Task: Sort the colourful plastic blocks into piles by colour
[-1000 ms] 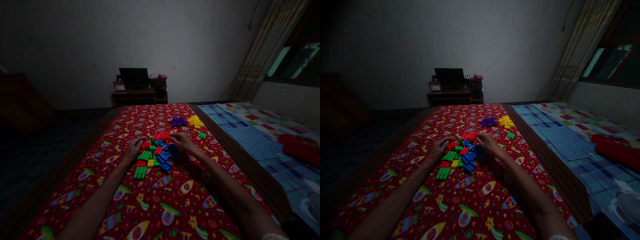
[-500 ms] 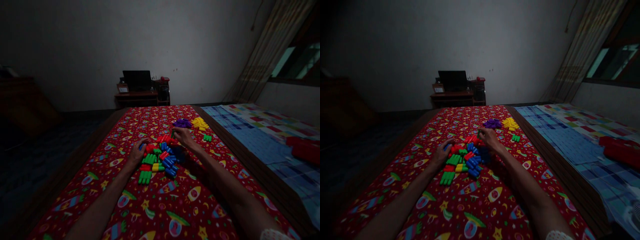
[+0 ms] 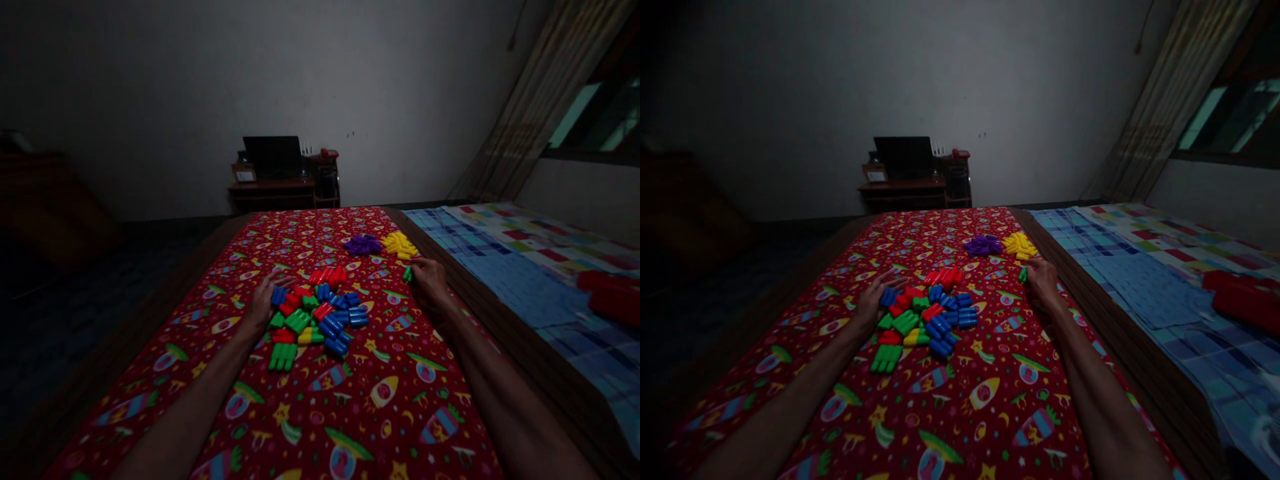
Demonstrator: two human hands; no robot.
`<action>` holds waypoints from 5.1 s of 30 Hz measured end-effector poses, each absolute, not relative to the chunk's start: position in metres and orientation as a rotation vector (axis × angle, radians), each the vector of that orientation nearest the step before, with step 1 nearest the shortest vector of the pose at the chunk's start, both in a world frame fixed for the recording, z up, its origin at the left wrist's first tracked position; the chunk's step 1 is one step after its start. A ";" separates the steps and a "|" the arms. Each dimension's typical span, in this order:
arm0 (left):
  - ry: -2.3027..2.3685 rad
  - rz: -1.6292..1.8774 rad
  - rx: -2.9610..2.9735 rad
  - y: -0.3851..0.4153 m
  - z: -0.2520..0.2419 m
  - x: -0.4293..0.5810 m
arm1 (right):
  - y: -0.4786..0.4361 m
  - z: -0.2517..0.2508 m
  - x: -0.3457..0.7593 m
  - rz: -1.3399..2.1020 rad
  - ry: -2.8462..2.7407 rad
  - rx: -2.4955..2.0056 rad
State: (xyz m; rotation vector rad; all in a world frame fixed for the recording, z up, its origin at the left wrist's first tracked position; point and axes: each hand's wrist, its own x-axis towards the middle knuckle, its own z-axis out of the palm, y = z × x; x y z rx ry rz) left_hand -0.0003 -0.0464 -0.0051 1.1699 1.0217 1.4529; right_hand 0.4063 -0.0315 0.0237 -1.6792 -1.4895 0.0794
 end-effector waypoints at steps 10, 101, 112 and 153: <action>0.923 1.448 1.083 -0.053 0.001 0.003 | -0.082 0.053 0.265 0.327 -2.335 -1.032; 1.423 1.358 1.424 -0.056 0.008 0.005 | -0.070 0.075 0.234 0.424 -2.346 -0.982; 1.395 1.302 1.523 -0.049 0.002 -0.001 | -0.040 0.069 0.370 -0.167 -2.245 -2.066; 1.340 1.313 2.290 -0.059 0.011 0.011 | -0.064 0.045 0.243 1.063 -1.774 -0.976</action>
